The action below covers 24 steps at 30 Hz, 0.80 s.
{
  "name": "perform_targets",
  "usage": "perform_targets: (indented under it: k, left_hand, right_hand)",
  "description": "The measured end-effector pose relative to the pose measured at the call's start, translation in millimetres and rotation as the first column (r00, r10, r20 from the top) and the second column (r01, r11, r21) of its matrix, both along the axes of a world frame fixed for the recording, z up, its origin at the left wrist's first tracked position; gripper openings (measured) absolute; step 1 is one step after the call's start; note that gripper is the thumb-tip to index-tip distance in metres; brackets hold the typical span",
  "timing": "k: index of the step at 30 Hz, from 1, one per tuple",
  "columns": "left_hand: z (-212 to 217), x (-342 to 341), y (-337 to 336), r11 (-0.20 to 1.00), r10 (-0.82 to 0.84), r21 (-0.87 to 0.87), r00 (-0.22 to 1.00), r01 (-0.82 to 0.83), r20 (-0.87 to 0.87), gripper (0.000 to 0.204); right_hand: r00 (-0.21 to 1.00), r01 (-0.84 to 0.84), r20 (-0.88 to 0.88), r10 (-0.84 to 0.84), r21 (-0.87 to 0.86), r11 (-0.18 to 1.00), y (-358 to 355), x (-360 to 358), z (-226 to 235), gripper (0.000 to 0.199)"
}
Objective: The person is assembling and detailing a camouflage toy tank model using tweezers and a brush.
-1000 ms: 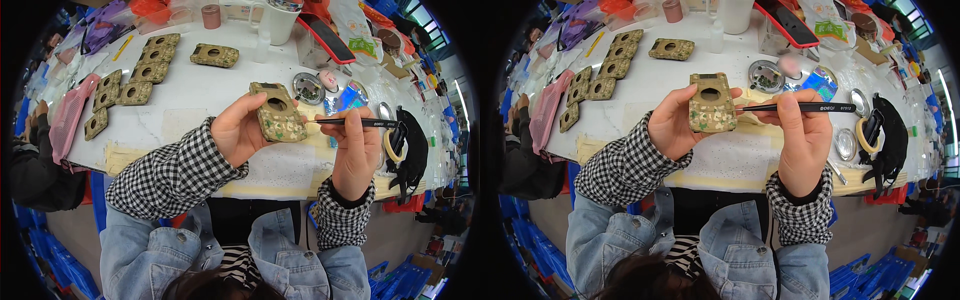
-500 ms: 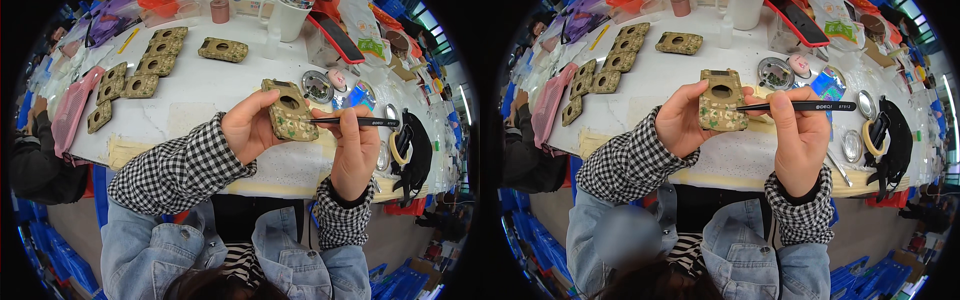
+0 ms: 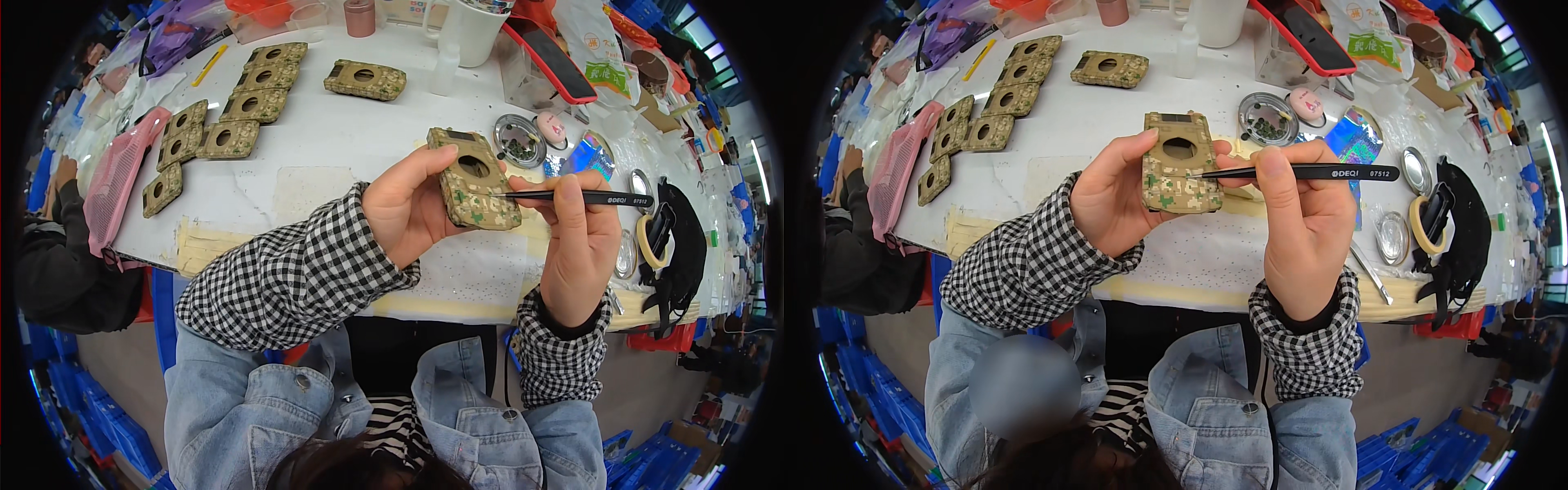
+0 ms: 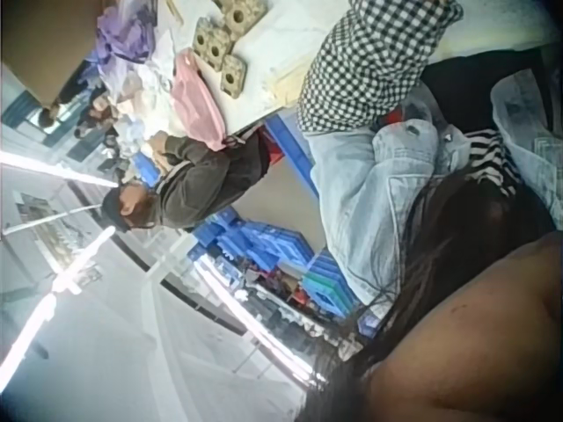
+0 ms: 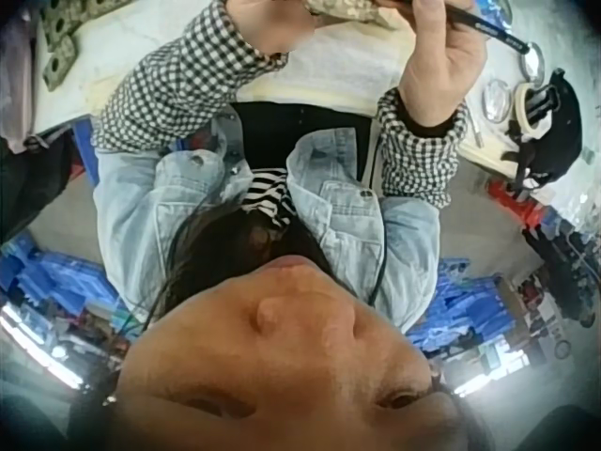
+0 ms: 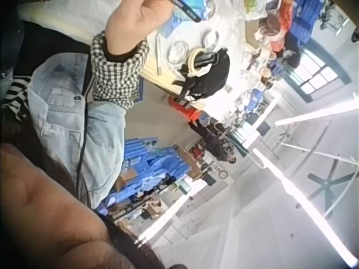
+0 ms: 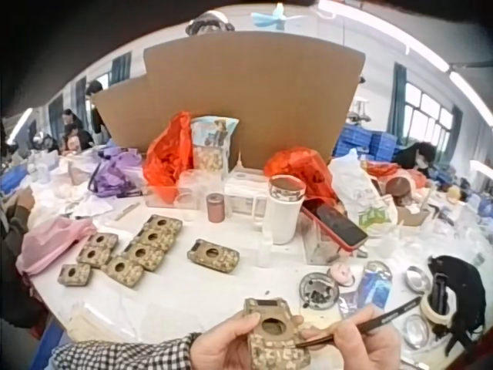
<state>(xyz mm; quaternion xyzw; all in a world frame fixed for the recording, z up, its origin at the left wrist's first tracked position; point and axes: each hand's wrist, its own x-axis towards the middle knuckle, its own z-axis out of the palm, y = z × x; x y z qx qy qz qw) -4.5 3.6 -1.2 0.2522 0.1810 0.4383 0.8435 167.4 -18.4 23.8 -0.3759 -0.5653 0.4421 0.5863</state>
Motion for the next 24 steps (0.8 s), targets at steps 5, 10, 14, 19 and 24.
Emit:
perform_targets:
  k: [5, 10, 14, 19, 24]
  left_hand:
    - [-0.8, 1.2, 1.1, 1.0, -0.01, 0.008, 1.0, 0.01, 0.008, 0.046]
    - [-1.3, 1.2, 1.5, 1.0, -0.016, 0.01, 1.0, 0.016, 0.015, 0.047]
    - [0.1, 1.0, 1.0, 1.0, -0.02, 0.008, 1.0, 0.02, 0.017, 0.047]
    - [0.8, 1.3, 0.7, 1.0, -0.012, 0.008, 1.0, 0.011, 0.013, 0.047]
    - [0.9, 2.0, 0.7, 1.0, -0.003, 0.004, 1.0, 0.003, -0.005, 0.047]
  right_hand:
    - [1.0, 0.008, 0.009, -0.008, -0.003, 1.0, -0.8, 1.1, 1.2, 0.016]
    - [0.999, 0.017, 0.049, -0.017, 0.007, 1.0, 1.3, 5.0, -2.7, 0.016]
    - [0.999, 0.016, 0.045, -0.016, 0.008, 1.0, 1.2, 4.6, -2.6, 0.016]
    - [0.999, 0.012, 0.032, -0.012, -0.009, 1.0, 0.9, 3.2, -0.7, 0.016]
    - [1.0, 0.001, 0.001, -0.001, 0.014, 1.0, -0.1, 1.9, 0.4, 0.016]
